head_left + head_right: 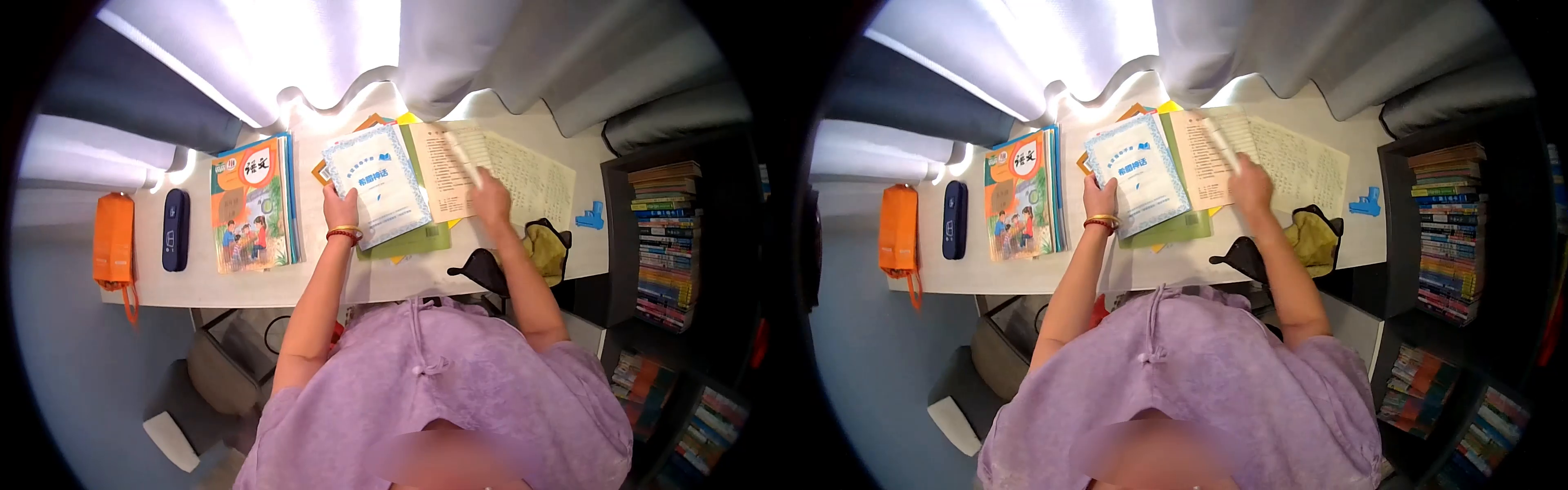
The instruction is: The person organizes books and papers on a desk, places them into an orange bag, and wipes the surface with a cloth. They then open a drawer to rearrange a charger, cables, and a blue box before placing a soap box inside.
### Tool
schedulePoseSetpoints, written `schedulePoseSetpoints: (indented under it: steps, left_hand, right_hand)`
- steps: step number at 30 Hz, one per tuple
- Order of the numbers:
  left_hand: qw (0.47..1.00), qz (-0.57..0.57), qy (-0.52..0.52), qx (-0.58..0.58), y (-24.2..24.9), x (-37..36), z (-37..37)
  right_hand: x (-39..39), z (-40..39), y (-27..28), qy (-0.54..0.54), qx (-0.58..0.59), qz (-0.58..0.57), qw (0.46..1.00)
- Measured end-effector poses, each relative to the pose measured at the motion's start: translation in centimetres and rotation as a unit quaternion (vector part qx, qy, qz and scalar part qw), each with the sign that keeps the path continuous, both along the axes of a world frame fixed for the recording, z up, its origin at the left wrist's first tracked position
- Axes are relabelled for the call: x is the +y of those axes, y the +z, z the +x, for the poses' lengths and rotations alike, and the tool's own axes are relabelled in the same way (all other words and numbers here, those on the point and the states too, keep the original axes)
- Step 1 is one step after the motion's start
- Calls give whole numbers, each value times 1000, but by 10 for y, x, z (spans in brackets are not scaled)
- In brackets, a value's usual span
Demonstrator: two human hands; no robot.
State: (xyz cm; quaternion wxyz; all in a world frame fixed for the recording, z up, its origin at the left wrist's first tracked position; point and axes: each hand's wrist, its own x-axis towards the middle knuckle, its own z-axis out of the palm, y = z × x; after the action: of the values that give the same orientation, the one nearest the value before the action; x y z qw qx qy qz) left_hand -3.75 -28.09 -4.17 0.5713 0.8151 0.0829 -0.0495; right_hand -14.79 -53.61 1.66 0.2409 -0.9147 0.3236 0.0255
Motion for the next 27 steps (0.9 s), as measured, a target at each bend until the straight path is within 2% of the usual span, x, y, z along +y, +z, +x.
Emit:
schedulePoseSetpoints:
  steps: [1,3,4,6,10,13,15,16,19,21,22,24,25,27]
  left_hand:
    - [1000,18,-13,-6,7,-1,-3]
    - [999,34,-27,-24,10,-3,-7]
    - [999,32,-28,-24,8,-4,-6]
    - [997,65,-27,-8,5,-3,-4]
    - [999,39,-20,-9,-5,0,-1]
    - [994,88,-26,-54,-13,-1,1]
    - [978,190,-8,-88,-9,-4,-4]
    - [977,192,-10,-89,-12,-3,-3]
    - [985,156,-24,-72,-12,-5,-2]
    - [997,-67,-15,34,3,-9,-3]
    - [997,-66,-15,33,4,-10,-2]
    - [958,-233,-73,149,8,-10,-2]
    - [953,-246,-95,152,31,-17,-13]
    - [940,-286,-130,137,20,-24,-21]
  right_hand:
    - [-13,-4,-1,6,3,-1,1000]
    - [-35,-11,-5,24,-119,214,969]
    - [-38,-13,-6,23,-119,211,970]
    - [-44,-17,-9,51,-132,327,934]
    - [-48,-21,-20,62,-184,329,924]
    - [-57,-23,-31,74,-168,336,924]
    - [-62,-25,-37,-15,-162,173,971]
    - [-63,-24,-38,-16,-163,174,971]
    - [-66,-23,-35,-88,-134,113,981]
    - [-61,-18,-31,-103,-121,182,970]
    - [-59,-17,-31,-103,-123,183,970]
    - [-53,-16,-33,-133,-132,312,931]
    - [-51,-17,-35,-130,-131,315,931]
    - [-49,-22,-39,-133,-178,445,867]
